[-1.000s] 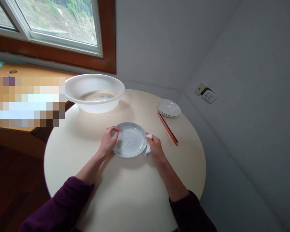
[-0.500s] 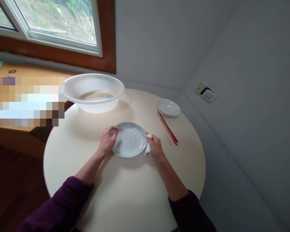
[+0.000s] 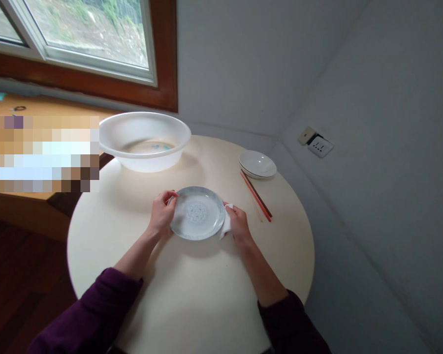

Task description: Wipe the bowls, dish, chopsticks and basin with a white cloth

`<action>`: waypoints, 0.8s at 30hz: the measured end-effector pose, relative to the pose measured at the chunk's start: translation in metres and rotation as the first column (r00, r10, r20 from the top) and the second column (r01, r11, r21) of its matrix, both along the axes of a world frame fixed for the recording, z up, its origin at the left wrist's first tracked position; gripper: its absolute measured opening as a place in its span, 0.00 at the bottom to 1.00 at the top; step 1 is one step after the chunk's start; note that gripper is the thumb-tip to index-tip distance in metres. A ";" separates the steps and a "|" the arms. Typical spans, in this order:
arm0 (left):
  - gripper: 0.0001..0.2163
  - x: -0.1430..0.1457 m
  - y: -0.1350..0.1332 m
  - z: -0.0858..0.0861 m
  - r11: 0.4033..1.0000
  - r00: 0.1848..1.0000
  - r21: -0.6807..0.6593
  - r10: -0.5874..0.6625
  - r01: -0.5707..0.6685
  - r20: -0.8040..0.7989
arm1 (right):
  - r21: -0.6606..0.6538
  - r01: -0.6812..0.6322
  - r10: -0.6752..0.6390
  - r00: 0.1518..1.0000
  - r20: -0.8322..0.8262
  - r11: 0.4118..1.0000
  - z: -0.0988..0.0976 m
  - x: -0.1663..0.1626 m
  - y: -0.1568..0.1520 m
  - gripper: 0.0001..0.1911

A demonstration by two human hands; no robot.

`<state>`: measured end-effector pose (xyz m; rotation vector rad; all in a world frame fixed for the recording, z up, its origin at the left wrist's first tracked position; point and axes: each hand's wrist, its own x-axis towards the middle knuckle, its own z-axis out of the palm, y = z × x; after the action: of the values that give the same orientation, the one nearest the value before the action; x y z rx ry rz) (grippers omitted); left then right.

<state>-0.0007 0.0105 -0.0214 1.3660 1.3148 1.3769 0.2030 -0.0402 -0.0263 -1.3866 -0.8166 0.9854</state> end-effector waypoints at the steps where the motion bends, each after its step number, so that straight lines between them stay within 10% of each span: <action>1: 0.07 0.000 0.000 0.001 1.000 1.000 -0.008 0.002 -0.002 0.014 | 0.004 0.008 -0.008 1.000 -0.012 1.000 0.001 0.000 0.000 0.18; 24: 0.10 0.000 -0.002 0.004 0.997 0.998 -0.046 0.060 -0.060 0.007 | 0.164 0.185 -0.197 0.979 0.056 0.969 0.008 0.009 -0.002 0.23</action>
<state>-0.0010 0.0087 -0.0175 1.2986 1.3840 1.3823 0.2124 -0.0419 -0.0188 -1.3414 -0.7806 0.7105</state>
